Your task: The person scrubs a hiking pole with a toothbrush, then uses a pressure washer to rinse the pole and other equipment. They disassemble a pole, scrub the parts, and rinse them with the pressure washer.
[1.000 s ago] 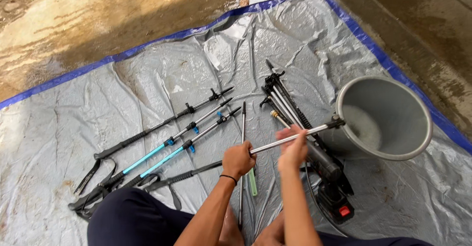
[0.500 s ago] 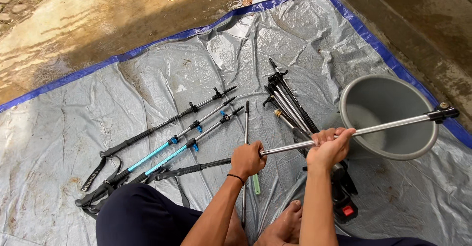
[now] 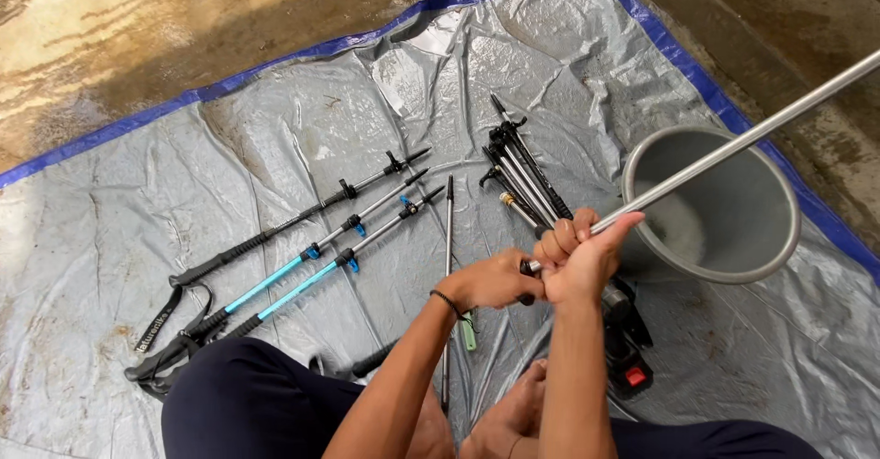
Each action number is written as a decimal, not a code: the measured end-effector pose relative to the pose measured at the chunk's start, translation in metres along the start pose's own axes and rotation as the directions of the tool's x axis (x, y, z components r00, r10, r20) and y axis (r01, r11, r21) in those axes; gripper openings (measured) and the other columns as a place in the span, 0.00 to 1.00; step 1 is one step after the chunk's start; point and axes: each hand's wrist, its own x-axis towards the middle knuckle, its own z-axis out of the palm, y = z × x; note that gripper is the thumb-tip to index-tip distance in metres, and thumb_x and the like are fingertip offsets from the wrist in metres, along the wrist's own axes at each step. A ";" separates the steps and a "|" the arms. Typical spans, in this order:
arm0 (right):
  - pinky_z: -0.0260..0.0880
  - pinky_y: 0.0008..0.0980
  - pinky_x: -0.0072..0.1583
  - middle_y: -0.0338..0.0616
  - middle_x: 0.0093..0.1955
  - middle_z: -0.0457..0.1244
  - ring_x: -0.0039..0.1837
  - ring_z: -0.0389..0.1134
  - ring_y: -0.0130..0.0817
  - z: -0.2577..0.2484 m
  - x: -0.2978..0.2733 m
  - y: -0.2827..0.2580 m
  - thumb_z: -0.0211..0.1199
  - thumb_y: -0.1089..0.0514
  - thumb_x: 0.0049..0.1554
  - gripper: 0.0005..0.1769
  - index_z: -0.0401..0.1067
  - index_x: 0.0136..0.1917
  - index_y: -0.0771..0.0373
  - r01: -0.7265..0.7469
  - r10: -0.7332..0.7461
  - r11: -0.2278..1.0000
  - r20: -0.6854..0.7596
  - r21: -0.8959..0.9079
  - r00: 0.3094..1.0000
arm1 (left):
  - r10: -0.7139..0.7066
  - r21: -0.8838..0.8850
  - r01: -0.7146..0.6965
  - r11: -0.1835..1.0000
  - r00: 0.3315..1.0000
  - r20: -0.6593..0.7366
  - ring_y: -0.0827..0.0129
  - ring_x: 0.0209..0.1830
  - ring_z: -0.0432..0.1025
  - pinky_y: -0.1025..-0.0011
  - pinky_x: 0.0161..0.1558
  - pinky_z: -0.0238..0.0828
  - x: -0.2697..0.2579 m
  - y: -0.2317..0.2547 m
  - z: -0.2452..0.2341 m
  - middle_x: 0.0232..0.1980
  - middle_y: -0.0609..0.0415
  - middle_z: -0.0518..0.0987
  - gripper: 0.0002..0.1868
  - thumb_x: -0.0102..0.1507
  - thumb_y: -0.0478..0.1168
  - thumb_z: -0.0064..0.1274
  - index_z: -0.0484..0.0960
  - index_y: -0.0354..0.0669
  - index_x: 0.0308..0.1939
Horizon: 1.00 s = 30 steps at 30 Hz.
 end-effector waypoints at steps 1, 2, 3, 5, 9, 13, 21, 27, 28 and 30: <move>0.34 0.26 0.26 0.27 0.25 0.32 0.24 0.33 0.22 -0.003 -0.002 -0.005 0.37 0.09 0.55 0.42 0.46 0.31 0.48 -0.031 0.031 0.999 0.027 0.020 0.999 | -0.048 -0.080 0.052 0.995 0.998 0.052 0.76 0.19 0.62 0.76 0.22 0.56 -0.004 0.004 0.003 0.20 0.62 0.70 0.12 0.59 0.40 0.59 0.76 0.48 0.22; 0.33 0.26 0.26 0.27 0.25 0.32 0.25 0.32 0.21 -0.002 -0.002 -0.007 0.38 0.10 0.56 0.42 0.46 0.31 0.48 -0.060 0.057 0.997 0.066 0.046 0.996 | -0.086 -0.147 0.100 0.984 0.991 0.100 0.79 0.16 0.60 0.80 0.19 0.52 -0.007 0.009 0.002 0.18 0.63 0.70 0.12 0.59 0.38 0.60 0.75 0.50 0.21; 0.33 0.26 0.26 0.27 0.25 0.32 0.25 0.32 0.21 0.006 0.000 -0.007 0.38 0.10 0.56 0.42 0.46 0.31 0.48 -0.056 0.051 0.997 0.082 0.052 0.995 | -0.078 -0.136 0.089 0.987 0.993 0.089 0.79 0.16 0.60 0.80 0.19 0.52 -0.007 0.018 -0.005 0.18 0.63 0.70 0.12 0.59 0.38 0.60 0.75 0.50 0.21; 0.35 0.26 0.27 0.28 0.26 0.32 0.25 0.32 0.24 0.010 -0.006 -0.006 0.38 0.10 0.55 0.40 0.48 0.33 0.47 0.046 -0.050 0.998 -0.104 -0.040 0.993 | 0.027 -0.088 -0.018 0.996 0.994 0.107 0.78 0.20 0.58 0.75 0.23 0.50 -0.012 0.027 -0.005 0.21 0.64 0.69 0.14 0.61 0.41 0.59 0.75 0.52 0.21; 0.38 0.30 0.25 0.31 0.24 0.36 0.23 0.36 0.27 0.026 -0.016 -0.014 0.42 0.12 0.56 0.39 0.51 0.34 0.49 0.158 -0.175 0.984 -0.341 -0.078 0.923 | 0.135 0.293 -0.096 0.951 0.984 -0.118 0.48 0.33 0.76 0.56 0.38 0.71 0.011 -0.005 0.010 0.28 0.40 0.79 0.13 0.60 0.47 0.57 0.77 0.40 0.36; 0.37 0.29 0.27 0.29 0.25 0.35 0.24 0.37 0.25 0.020 -0.011 -0.020 0.41 0.14 0.56 0.38 0.49 0.34 0.48 0.231 -0.235 0.971 -0.393 -0.059 0.889 | 0.155 0.644 0.055 0.763 0.952 -0.265 0.38 0.41 0.82 0.47 0.43 0.78 0.007 0.012 0.021 0.33 0.40 0.83 0.17 0.62 0.53 0.55 0.77 0.50 0.48; 0.34 0.20 0.28 0.24 0.24 0.35 0.25 0.35 0.18 -0.032 0.012 -0.061 0.47 0.08 0.46 0.40 0.50 0.30 0.45 0.030 -0.042 0.992 0.101 0.121 0.994 | 0.000 -0.112 0.028 0.993 0.969 0.246 0.80 0.09 0.61 0.81 0.19 0.55 -0.018 -0.030 -0.035 0.13 0.64 0.70 0.14 0.57 0.43 0.63 0.77 0.52 0.19; 0.26 0.19 0.36 0.14 0.28 0.35 0.31 0.27 0.16 -0.076 0.014 -0.150 0.62 0.11 0.47 0.37 0.45 0.36 0.34 0.310 -0.268 0.950 0.421 -0.033 0.867 | -0.101 0.052 0.128 0.990 0.926 -0.364 0.76 0.26 0.68 0.71 0.31 0.59 -0.005 -0.132 -0.101 0.27 0.60 0.78 0.08 0.60 0.35 0.60 0.78 0.46 0.27; 0.28 0.21 0.33 0.19 0.24 0.37 0.27 0.32 0.16 -0.048 0.001 -0.133 0.59 0.12 0.43 0.36 0.50 0.32 0.39 0.189 -0.184 0.982 0.271 0.008 0.945 | -0.153 0.086 0.219 0.972 0.867 -0.474 0.75 0.23 0.64 0.70 0.30 0.58 -0.007 -0.122 -0.100 0.25 0.61 0.76 0.10 0.64 0.42 0.61 0.77 0.49 0.32; 0.30 0.23 0.29 0.24 0.21 0.38 0.23 0.37 0.17 -0.022 0.001 -0.079 0.55 0.13 0.39 0.36 0.54 0.27 0.43 0.070 -0.077 0.995 0.108 0.073 0.991 | -0.203 0.110 0.322 0.940 0.790 -0.579 0.75 0.20 0.61 0.68 0.28 0.56 -0.001 -0.117 -0.099 0.23 0.62 0.73 0.13 0.69 0.49 0.62 0.75 0.52 0.37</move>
